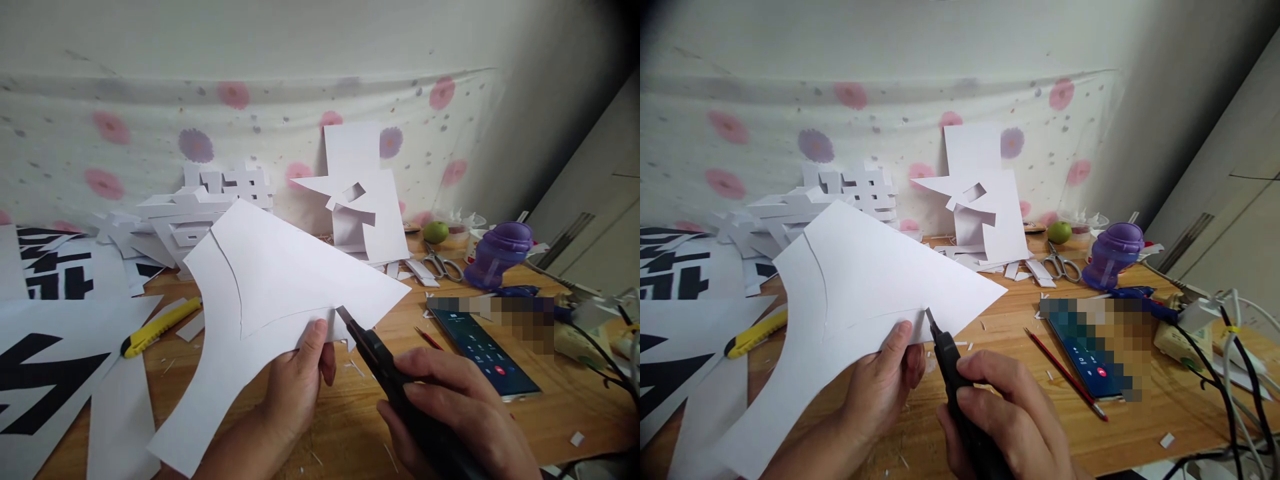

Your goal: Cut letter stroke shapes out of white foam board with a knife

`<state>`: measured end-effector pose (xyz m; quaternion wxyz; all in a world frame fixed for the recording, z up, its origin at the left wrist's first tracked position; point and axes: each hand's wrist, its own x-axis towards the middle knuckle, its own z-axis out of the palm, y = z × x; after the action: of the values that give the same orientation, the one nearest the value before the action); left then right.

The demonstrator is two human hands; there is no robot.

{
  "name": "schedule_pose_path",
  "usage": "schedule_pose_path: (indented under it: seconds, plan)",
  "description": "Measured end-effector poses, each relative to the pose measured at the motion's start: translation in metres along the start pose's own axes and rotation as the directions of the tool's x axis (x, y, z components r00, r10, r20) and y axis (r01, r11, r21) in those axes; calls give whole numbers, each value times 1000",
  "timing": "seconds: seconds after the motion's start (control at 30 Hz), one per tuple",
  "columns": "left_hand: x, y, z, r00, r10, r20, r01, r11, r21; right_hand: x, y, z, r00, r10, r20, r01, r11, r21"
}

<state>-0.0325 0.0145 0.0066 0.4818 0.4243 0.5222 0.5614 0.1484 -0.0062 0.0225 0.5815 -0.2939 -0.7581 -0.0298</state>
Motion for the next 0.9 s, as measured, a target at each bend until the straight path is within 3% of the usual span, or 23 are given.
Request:
schedule_pose_path:
  seconds: [0.37, 0.47, 0.63, 0.9]
  plan:
    - [-1, 0, 2, 1000, 17, -9, -17, 998, -58, 0, -12, 7, 992, 43, -121, -48, 998, -41]
    - [-1, 1, 1, 1000, 9, -6, -9, 999, -47, 5, -9, 1, 996, 0, -84, -5, 999, -50]
    - [0, 2, 2, 999, 41, 1, -41, 998, -37, 13, 0, -14, 984, -139, 110, 145, 988, -47]
    - [1, 5, 4, 999, 39, -22, -41, 994, -99, 14, -10, -6, 995, -97, 31, 99, 992, -75]
